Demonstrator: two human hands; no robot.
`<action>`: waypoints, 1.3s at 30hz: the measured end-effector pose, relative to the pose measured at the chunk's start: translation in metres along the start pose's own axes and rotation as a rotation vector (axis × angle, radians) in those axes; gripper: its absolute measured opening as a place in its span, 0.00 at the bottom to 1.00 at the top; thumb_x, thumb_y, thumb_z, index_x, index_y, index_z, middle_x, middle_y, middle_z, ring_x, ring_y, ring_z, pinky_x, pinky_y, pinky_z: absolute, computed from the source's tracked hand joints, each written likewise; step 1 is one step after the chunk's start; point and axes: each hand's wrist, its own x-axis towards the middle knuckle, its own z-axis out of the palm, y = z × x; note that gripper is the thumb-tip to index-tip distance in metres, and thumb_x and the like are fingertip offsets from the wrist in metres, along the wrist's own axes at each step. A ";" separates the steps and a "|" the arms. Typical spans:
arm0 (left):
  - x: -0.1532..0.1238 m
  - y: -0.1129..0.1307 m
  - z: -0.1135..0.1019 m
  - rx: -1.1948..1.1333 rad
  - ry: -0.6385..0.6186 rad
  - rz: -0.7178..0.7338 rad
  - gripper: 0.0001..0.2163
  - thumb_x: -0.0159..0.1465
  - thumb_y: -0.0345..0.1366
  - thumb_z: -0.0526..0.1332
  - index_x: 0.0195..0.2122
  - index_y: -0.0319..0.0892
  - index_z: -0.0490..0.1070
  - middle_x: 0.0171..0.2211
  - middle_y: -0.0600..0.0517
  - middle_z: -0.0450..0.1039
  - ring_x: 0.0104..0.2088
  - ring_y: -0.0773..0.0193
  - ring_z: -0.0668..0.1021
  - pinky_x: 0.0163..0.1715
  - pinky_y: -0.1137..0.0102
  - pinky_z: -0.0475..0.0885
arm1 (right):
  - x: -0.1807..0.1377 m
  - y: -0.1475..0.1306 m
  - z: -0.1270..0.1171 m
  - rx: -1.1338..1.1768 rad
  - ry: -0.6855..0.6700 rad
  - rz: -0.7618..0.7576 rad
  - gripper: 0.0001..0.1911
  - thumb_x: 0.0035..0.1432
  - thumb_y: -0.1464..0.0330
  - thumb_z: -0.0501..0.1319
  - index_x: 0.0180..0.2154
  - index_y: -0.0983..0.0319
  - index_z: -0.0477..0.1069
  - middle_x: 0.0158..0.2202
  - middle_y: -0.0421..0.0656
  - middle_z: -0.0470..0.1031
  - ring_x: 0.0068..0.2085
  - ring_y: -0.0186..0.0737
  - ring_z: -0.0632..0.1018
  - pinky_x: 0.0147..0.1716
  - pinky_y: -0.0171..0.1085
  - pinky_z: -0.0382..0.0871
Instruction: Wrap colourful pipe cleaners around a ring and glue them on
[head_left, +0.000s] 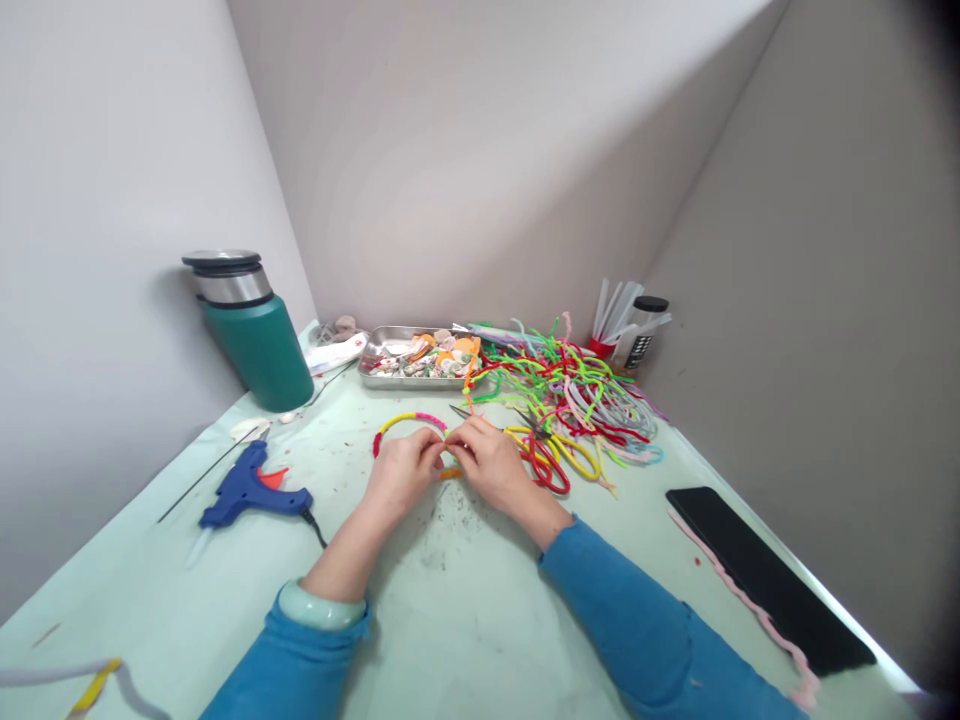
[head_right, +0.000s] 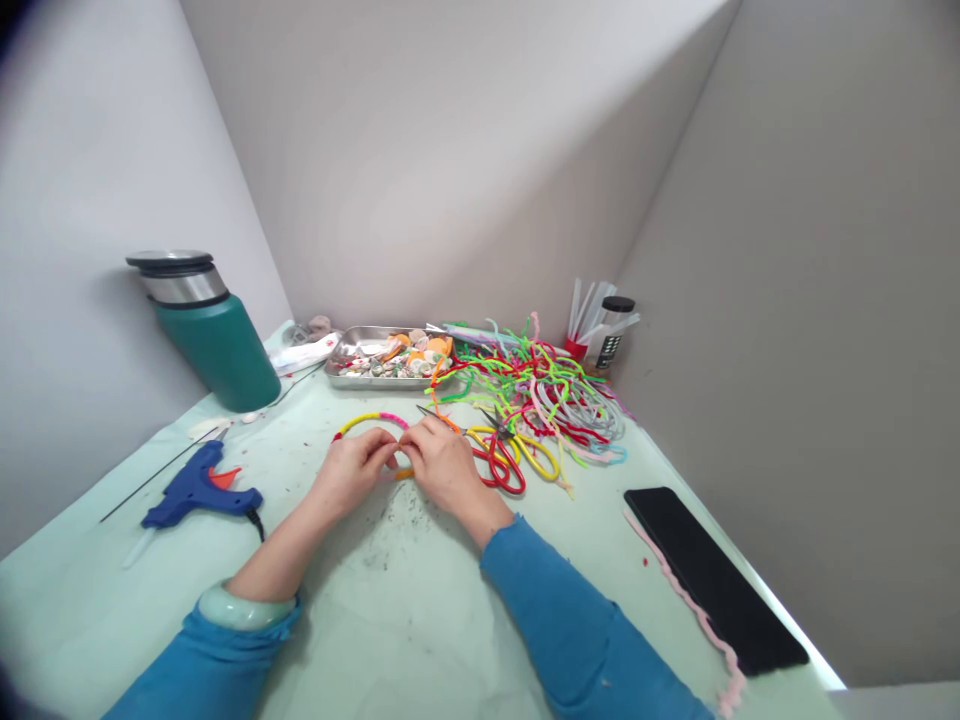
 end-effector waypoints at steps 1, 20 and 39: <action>0.000 0.000 0.000 -0.013 -0.007 0.001 0.08 0.58 0.35 0.52 0.28 0.44 0.70 0.24 0.53 0.75 0.26 0.64 0.74 0.29 0.72 0.64 | 0.000 0.000 0.000 0.001 0.000 0.008 0.06 0.57 0.72 0.54 0.32 0.61 0.70 0.34 0.42 0.70 0.36 0.36 0.70 0.37 0.34 0.62; 0.002 0.010 0.005 -0.631 -0.076 -0.306 0.11 0.55 0.44 0.56 0.31 0.41 0.63 0.26 0.52 0.74 0.11 0.73 0.66 0.11 0.75 0.58 | 0.005 -0.007 0.019 0.924 0.161 0.579 0.08 0.45 0.65 0.62 0.26 0.64 0.69 0.18 0.35 0.65 0.19 0.28 0.61 0.20 0.31 0.54; 0.004 0.000 -0.003 -0.291 0.003 -0.153 0.10 0.59 0.41 0.51 0.30 0.42 0.68 0.23 0.54 0.73 0.18 0.69 0.68 0.19 0.74 0.61 | 0.005 0.005 0.003 0.288 0.064 0.236 0.05 0.51 0.69 0.58 0.26 0.62 0.71 0.26 0.39 0.71 0.30 0.35 0.70 0.31 0.34 0.61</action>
